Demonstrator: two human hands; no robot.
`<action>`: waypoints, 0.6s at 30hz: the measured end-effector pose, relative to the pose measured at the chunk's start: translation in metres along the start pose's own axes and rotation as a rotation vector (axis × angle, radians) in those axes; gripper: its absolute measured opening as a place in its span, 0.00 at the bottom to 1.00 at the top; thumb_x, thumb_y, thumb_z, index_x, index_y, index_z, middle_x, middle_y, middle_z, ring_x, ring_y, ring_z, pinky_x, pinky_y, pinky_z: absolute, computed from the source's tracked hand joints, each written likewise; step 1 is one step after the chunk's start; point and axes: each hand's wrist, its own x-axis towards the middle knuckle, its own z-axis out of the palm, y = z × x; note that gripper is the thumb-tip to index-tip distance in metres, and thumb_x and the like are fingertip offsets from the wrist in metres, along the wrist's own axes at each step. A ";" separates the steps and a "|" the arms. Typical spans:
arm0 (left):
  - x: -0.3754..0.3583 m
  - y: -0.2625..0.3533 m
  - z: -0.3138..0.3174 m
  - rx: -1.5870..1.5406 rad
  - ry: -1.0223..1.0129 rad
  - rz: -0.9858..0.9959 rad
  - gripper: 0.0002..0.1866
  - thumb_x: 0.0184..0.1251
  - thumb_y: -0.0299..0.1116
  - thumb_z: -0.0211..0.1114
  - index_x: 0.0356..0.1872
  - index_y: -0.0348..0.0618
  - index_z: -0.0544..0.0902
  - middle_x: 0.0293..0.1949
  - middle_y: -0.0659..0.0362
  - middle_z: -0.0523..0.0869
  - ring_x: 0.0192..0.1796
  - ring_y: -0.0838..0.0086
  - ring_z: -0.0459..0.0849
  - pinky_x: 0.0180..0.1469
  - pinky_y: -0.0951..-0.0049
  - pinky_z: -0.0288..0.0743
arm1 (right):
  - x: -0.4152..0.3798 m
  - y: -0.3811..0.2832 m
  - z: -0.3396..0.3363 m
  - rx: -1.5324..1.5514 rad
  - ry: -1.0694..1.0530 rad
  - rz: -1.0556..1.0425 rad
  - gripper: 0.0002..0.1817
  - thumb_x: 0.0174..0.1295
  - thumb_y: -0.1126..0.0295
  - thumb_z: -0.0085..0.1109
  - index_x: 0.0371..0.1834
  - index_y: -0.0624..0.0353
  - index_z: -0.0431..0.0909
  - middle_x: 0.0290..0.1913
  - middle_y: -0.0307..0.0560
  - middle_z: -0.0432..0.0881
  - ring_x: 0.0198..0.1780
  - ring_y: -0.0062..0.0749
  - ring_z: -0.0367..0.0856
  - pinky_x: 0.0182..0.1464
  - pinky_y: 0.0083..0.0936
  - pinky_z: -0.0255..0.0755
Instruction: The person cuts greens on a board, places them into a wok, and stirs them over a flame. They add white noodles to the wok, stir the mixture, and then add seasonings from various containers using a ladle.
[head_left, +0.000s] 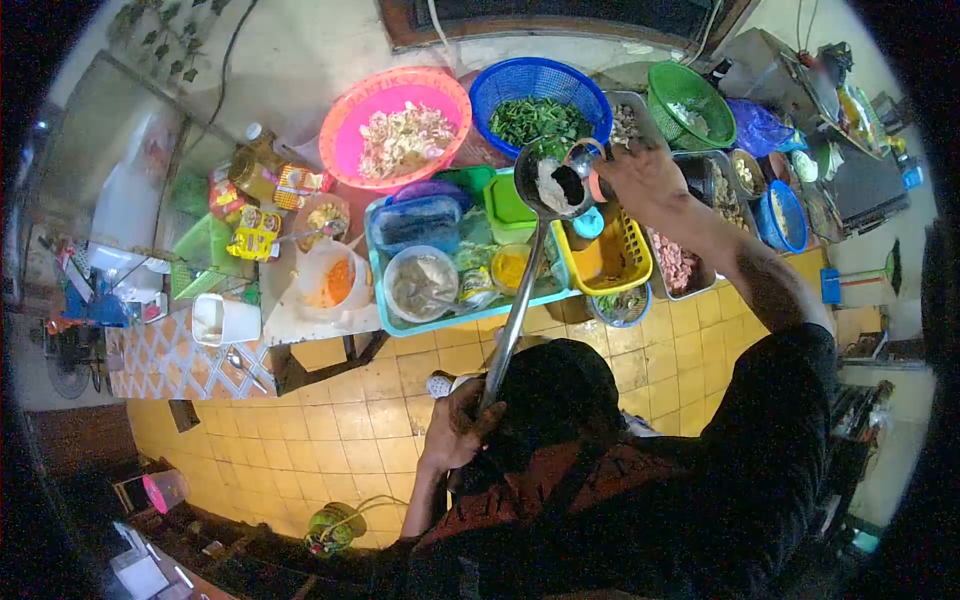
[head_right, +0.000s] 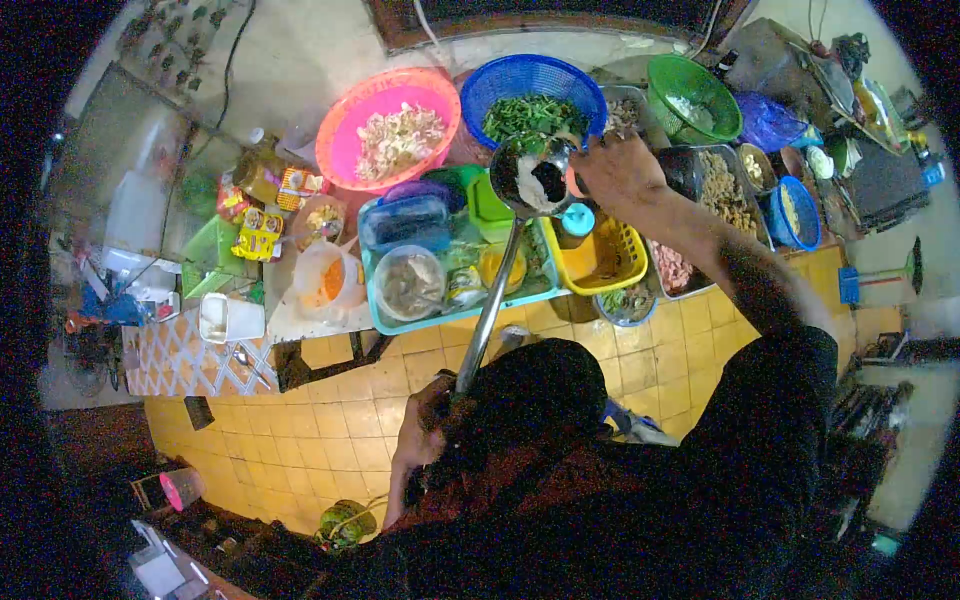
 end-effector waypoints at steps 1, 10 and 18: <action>0.006 0.006 0.009 0.002 0.003 -0.006 0.12 0.59 0.32 0.61 0.41 0.37 0.75 0.24 0.55 0.76 0.18 0.75 0.73 0.24 0.74 0.67 | 0.003 0.011 0.007 0.021 0.097 -0.049 0.17 0.50 0.70 0.54 0.46 0.51 0.73 0.42 0.48 0.77 0.45 0.38 0.78 0.47 0.37 0.69; 0.048 0.022 0.064 -0.024 0.096 -0.059 0.14 0.58 0.36 0.62 0.38 0.36 0.75 0.23 0.54 0.76 0.22 0.71 0.75 0.27 0.69 0.68 | 0.004 0.074 0.034 0.189 0.020 -0.019 0.17 0.45 0.74 0.56 0.41 0.48 0.73 0.40 0.45 0.78 0.42 0.37 0.79 0.40 0.33 0.73; 0.053 0.039 0.065 -0.390 0.044 -0.140 0.08 0.60 0.31 0.60 0.36 0.37 0.75 0.18 0.62 0.74 0.17 0.81 0.70 0.20 0.79 0.64 | -0.026 0.080 0.069 0.489 0.123 0.231 0.31 0.38 0.63 0.64 0.52 0.44 0.70 0.41 0.52 0.79 0.39 0.51 0.79 0.38 0.40 0.74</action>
